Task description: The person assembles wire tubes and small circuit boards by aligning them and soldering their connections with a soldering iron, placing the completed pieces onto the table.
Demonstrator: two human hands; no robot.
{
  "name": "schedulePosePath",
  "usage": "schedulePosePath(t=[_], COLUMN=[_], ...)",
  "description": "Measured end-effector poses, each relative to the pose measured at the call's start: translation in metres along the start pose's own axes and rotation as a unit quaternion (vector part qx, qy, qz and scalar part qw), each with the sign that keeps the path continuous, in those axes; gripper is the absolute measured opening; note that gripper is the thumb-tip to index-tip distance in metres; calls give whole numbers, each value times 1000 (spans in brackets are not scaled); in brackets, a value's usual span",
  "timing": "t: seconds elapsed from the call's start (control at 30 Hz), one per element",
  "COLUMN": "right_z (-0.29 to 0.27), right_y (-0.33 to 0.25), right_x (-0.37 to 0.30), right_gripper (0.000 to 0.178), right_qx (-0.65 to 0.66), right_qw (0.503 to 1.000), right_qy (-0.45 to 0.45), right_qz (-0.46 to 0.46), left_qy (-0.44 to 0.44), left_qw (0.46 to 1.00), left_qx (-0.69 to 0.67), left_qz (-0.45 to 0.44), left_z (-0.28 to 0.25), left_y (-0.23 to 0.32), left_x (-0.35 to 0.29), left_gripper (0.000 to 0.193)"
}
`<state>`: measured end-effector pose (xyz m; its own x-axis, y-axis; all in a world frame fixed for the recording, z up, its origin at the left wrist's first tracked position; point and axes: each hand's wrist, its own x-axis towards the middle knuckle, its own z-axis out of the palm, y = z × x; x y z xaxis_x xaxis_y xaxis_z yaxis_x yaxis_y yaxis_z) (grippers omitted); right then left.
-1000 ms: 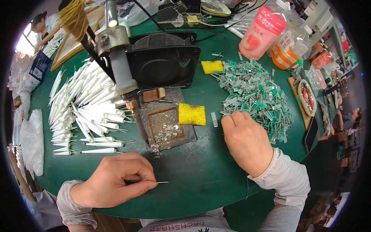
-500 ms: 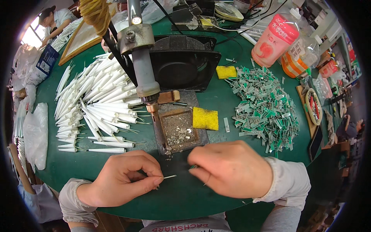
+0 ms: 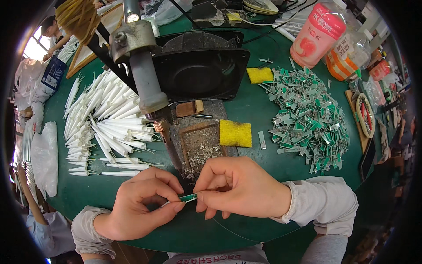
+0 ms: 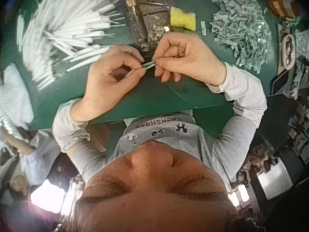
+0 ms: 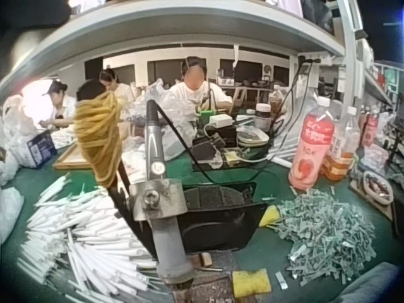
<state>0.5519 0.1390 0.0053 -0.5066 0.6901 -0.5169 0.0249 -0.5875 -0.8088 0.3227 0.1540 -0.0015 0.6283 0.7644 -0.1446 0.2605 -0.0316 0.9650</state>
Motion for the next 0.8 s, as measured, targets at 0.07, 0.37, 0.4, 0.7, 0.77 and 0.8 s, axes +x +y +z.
schedulePosePath(t=[0.07,0.37,0.4,0.7,0.77,0.8], right_z=[0,0,1,0,1,1], right_y=[2,8,8,8,8,8], right_x=[1,3,3,4,3,3], right_gripper=[10,10,10,10,10,10], right_qx=[11,42,41,36,37,39], right_qw=[1000,999,999,999,999,999], right_qy=[-3,-13,-12,-7,-8,-10], right_qz=[-5,-15,-14,-13,-16,-19], left_qy=[2,-3,-3,39,36,36], left_qw=[1000,1000,1000,999,999,999], left_qx=[-7,7,8,-7,-14,-14], left_qz=[-4,8,7,30,20,20], left_z=[0,2,2,8,7,6], left_y=[-1,-1,-1,-6,-6,-5], left_x=[0,-2,-3,-4,-4,-4], left_gripper=[9,10,10,11,11,11])
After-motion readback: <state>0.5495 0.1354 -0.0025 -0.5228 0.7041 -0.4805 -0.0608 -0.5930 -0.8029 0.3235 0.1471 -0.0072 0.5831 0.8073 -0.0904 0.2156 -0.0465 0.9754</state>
